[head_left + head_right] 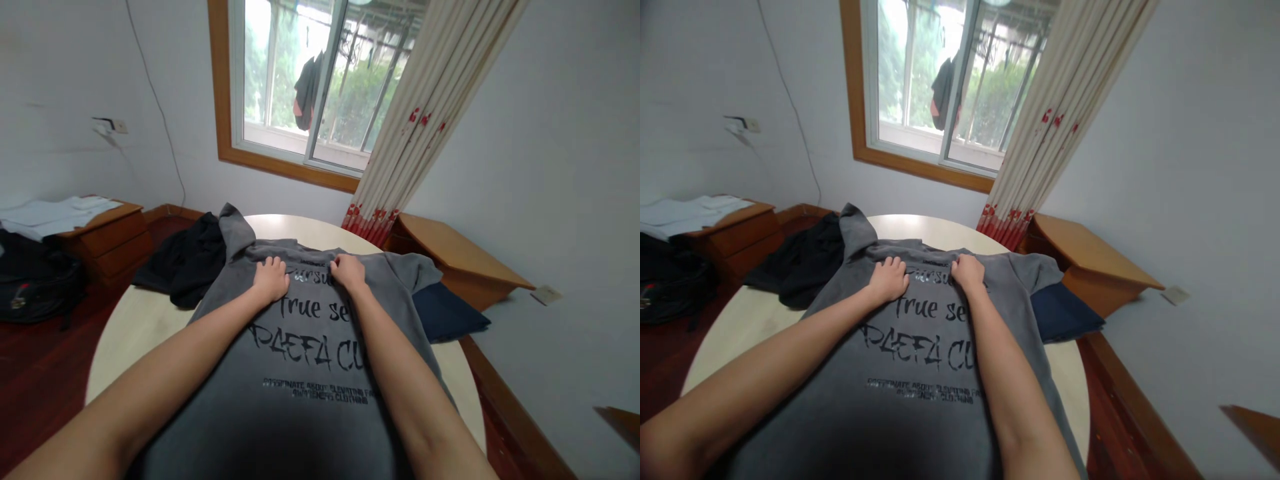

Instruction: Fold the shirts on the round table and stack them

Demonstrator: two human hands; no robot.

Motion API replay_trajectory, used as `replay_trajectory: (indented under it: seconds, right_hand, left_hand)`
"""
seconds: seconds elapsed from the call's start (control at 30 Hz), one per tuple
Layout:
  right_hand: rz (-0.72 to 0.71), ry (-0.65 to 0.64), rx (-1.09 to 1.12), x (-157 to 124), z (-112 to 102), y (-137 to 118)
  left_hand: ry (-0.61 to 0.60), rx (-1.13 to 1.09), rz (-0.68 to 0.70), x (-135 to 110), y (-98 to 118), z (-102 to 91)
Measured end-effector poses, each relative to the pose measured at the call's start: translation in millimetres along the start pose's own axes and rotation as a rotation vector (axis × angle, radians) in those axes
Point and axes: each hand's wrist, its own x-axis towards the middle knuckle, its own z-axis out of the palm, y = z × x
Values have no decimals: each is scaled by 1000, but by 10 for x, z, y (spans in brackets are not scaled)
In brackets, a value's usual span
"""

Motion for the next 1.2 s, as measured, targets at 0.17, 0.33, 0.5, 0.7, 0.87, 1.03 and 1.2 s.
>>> replay_trajectory:
  seconds: [0.17, 0.33, 0.5, 0.7, 0.87, 1.03, 1.2]
  right_hand:
    - [60, 180, 95, 464, 115, 107]
    - [149, 202, 194, 712, 309, 310]
    - [233, 54, 174, 681, 425, 408]
    - [310, -79, 121, 607, 264, 347]
    - [360, 15, 195, 600, 83, 280]
    - [394, 214, 361, 617, 27, 251]
    - [401, 317, 478, 636, 121, 253]
  left_hand:
    - [-95, 35, 9, 169, -19, -130]
    - [-53, -123, -75, 635, -56, -324]
    - [94, -119, -128, 1137, -100, -283]
    - [32, -108, -191, 1348, -310, 52]
    - [64, -209, -228, 1367, -421, 120]
    - [362, -360, -224, 1407, -425, 48]
    - [505, -529, -189, 1477, -467, 75]
